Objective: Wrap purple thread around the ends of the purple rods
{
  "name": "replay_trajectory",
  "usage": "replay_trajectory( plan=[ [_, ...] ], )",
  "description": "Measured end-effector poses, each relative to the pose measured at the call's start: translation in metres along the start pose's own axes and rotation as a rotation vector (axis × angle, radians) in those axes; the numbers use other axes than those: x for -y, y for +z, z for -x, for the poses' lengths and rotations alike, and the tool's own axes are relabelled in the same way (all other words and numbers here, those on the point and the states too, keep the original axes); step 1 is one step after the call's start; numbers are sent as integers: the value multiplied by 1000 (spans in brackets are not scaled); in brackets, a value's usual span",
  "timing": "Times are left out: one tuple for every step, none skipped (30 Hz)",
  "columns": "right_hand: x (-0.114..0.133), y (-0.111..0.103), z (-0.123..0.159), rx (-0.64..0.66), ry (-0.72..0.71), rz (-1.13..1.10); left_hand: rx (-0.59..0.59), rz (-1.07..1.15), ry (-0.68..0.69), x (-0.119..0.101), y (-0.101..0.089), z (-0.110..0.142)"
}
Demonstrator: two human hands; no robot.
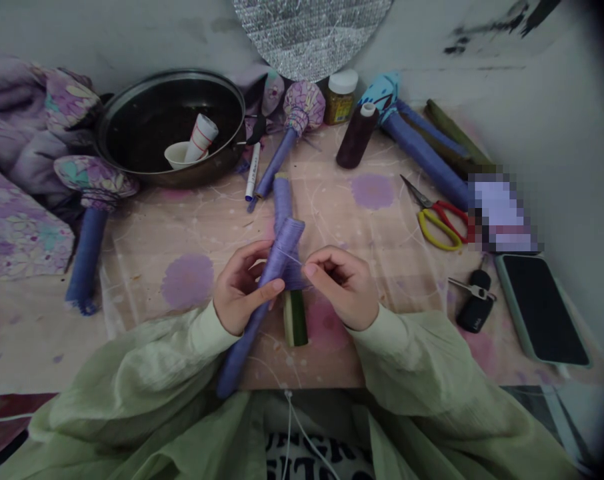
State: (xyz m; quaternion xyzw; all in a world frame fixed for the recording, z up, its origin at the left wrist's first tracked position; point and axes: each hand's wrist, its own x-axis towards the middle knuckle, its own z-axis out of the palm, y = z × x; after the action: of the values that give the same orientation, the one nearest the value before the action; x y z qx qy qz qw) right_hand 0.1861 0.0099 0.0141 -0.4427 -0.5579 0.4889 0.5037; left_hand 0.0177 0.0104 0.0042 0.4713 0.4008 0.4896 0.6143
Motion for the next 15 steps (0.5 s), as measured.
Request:
replay_trajectory(
  plan=[
    [0,0,0,-5,2,-3,4,7,3,0,0,0],
    [-1,0,0,-10,5,-6,8,14,3,0,0,0],
    [-1,0,-1,-16,7,-8,11,20,4,-1,0,0],
    [-1,0,-1,-21,10,-9,13,24,5,-1,1,0],
    [-1,0,-1,-25,13,-10,13,28,4,-1,1,1],
    [-1,0,-1,-27,17,-9,11,32,2,-1,2,1],
    [-1,0,-1,-30,20,-9,10,38,1,-1,2,1],
    [-1,0,-2,-32,23,-8,11,46,-2,-1,2,1],
    [-1,0,-2,-34,26,-7,17,54,-5,-1,2,1],
    [-1,0,-2,-38,30,-8,26,64,-9,-1,2,0],
    [-1,0,-3,-42,32,-11,37,77,-11,-1,2,0],
    [-2,0,-3,-45,34,-14,49,89,-12,0,2,0],
    [-2,1,-3,-48,35,-17,62,102,-13,1,1,0],
    [-2,1,-4,-51,37,-18,76,113,-11,1,1,0],
    [-2,1,-4,-55,39,-18,89,125,-5,2,0,0]
  ],
)
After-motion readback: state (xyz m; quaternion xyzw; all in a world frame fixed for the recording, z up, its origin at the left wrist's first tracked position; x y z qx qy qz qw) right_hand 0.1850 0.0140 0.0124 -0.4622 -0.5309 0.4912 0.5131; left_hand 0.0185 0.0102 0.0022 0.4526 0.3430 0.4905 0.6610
